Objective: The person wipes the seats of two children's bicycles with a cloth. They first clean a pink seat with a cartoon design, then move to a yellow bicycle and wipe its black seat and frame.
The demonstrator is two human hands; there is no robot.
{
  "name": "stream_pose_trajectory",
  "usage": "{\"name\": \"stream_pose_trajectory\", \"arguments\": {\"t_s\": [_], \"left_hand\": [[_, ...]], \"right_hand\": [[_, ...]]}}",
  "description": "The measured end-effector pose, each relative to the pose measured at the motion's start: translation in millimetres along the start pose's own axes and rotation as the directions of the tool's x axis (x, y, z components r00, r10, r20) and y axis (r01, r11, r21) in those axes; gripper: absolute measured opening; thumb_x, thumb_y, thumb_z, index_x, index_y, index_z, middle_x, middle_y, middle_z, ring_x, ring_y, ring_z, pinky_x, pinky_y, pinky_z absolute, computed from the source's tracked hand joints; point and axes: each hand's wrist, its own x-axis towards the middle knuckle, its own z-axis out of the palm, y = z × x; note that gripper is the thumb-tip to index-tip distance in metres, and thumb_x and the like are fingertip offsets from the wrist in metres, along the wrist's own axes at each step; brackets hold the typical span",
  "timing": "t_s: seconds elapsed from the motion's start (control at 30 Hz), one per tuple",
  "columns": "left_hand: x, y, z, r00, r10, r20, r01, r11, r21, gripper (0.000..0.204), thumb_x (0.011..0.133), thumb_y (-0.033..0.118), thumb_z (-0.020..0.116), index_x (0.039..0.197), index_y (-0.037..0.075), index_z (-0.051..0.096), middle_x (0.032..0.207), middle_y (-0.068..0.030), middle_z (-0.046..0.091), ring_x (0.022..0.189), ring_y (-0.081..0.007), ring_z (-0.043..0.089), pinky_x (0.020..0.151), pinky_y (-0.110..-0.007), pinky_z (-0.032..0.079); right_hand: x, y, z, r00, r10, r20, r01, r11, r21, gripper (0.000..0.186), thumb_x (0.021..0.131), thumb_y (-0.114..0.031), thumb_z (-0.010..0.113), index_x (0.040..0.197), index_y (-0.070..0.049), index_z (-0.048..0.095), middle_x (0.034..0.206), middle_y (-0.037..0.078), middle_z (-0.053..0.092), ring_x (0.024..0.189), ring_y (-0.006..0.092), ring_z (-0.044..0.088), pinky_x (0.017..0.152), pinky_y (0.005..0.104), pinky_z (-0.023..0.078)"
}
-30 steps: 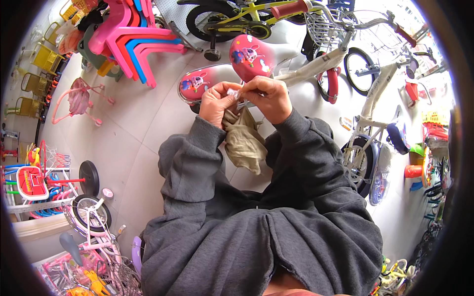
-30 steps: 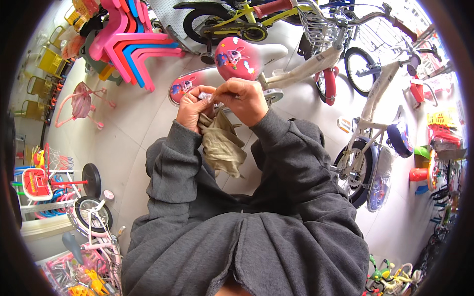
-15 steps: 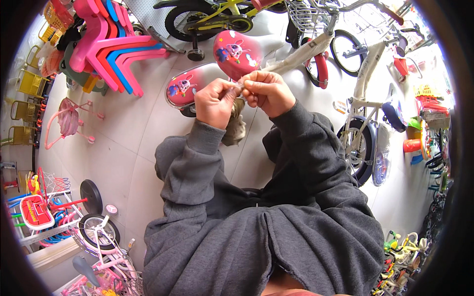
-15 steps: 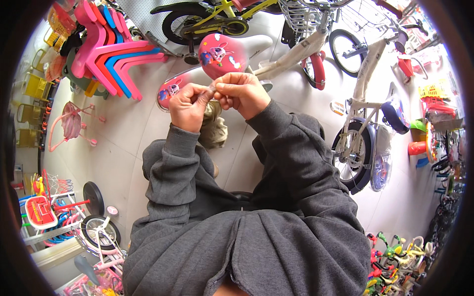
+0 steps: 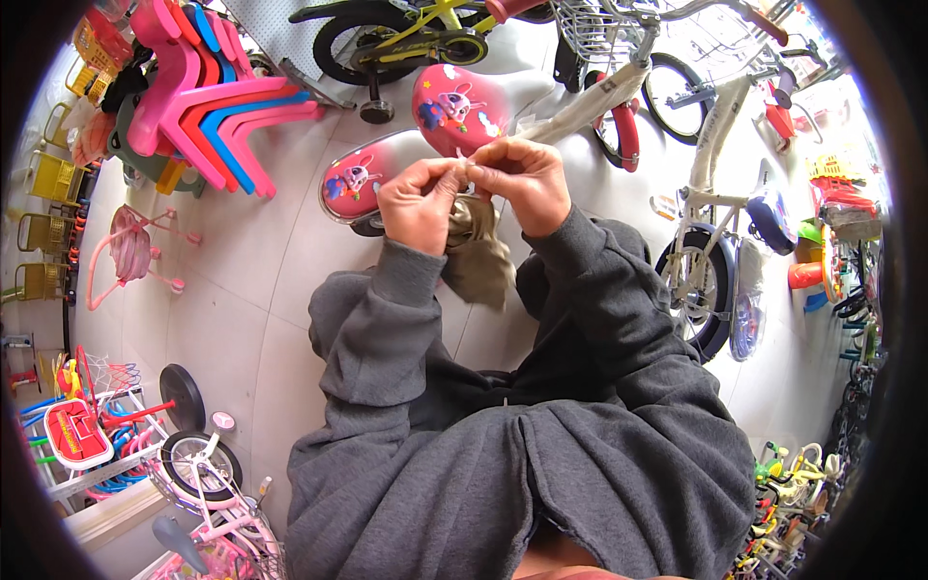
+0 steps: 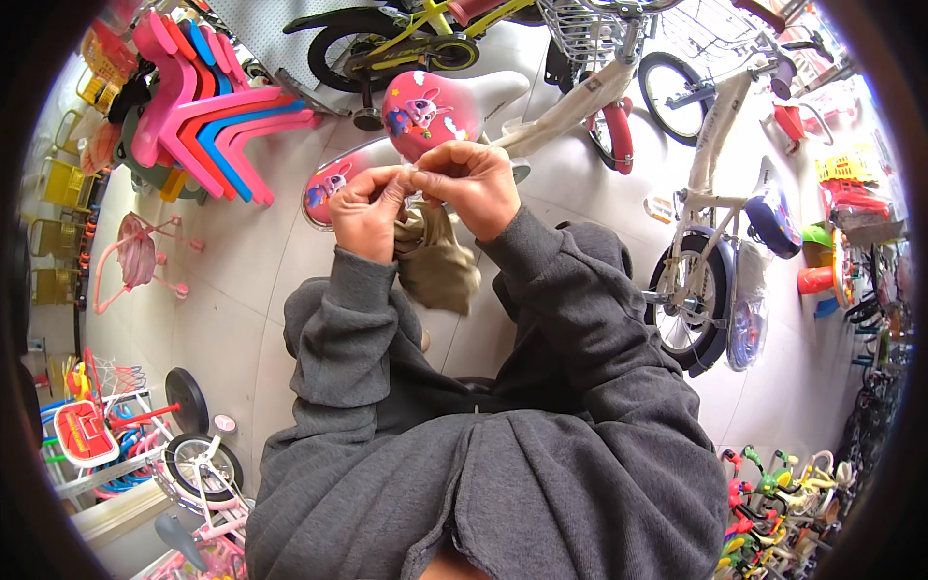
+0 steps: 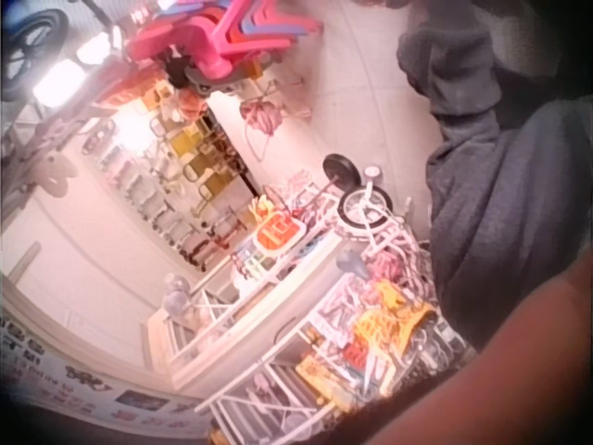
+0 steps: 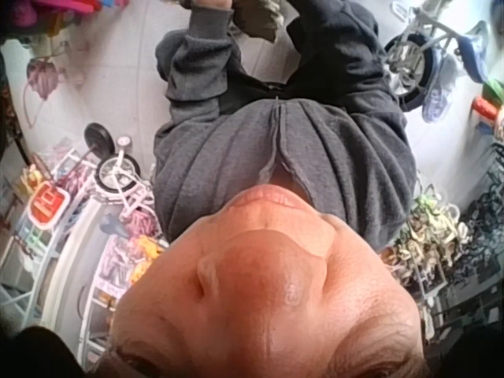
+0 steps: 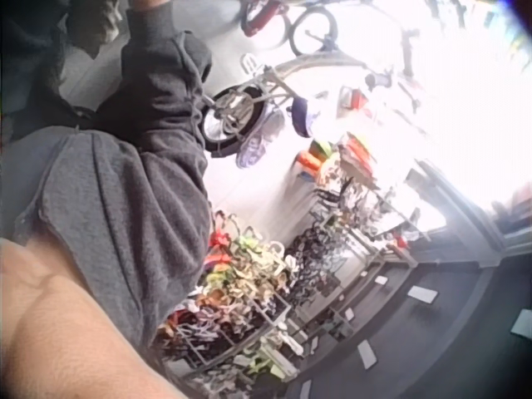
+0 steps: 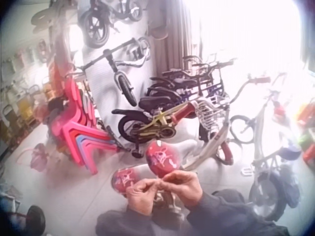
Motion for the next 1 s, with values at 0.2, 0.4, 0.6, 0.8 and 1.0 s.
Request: {"name": "stream_pose_trajectory", "arguments": {"t_s": [0.2,0.4,0.6,0.8,1.0], "left_hand": [[0,-4,11,0.844,0.504,0.182,-0.518,0.679,0.52,0.019,0.076,-0.004,0.063,0.094,0.0,0.065,0.074,-0.0118,0.059,0.064,-0.0219,0.058,0.06,-0.027,0.046],[16,-12,11,0.918,0.395,-0.03,-0.345,0.834,0.431,0.006,0.076,-0.006,0.063,0.075,-0.001,0.059,0.068,-0.0064,0.062,0.061,-0.012,0.059,0.059,-0.025,0.047],[17,-13,11,0.995,0.099,0.033,-0.103,0.984,0.145,0.017,0.089,0.014,0.056,0.087,-0.002,0.061,0.064,0.0014,0.055,0.055,-0.0048,0.047,0.052,-0.02,0.039],[12,-20,25,0.951,0.015,0.308,0.042,0.983,-0.178,0.031,0.092,0.031,0.05,0.107,0.004,0.045,0.069,0.0038,0.047,0.052,-0.0019,0.036,0.047,-0.018,0.029],[18,-38,35,0.872,0.016,0.489,0.088,0.978,-0.189,0.048,0.09,0.047,0.046,0.109,0.004,0.04,0.093,-0.0163,0.063,0.044,-0.0032,0.036,0.043,-0.017,0.03]], "right_hand": [[10,4,-14,0.972,0.234,-0.029,-0.227,0.96,0.163,0.007,0.08,-0.001,0.058,0.086,0.002,0.061,0.075,0.007,0.062,0.062,0.0126,0.059,0.057,0.0239,0.049],[14,11,4,0.947,-0.321,-0.016,0.266,0.812,-0.52,0.019,0.076,0.008,0.055,0.092,0.003,0.065,0.083,0.01,0.067,0.072,0.0117,0.063,0.066,0.024,0.051],[18,-6,-10,0.879,-0.438,0.188,0.437,0.582,-0.686,0.019,0.074,0.004,0.061,0.092,0.001,0.066,0.082,0.013,0.065,0.07,0.0236,0.064,0.064,0.0279,0.05],[8,-24,-38,0.864,-0.368,0.344,0.49,0.459,-0.741,0.016,0.072,-0.003,0.065,0.088,-0.001,0.066,0.076,0.014,0.061,0.068,0.0294,0.062,0.059,0.0326,0.049],[14,-108,-96,0.828,-0.222,0.514,0.555,0.201,-0.807,0.026,0.066,0.005,0.053,0.089,-0.001,0.063,0.079,0.015,0.061,0.074,0.0317,0.06,0.065,0.0356,0.049]]}}
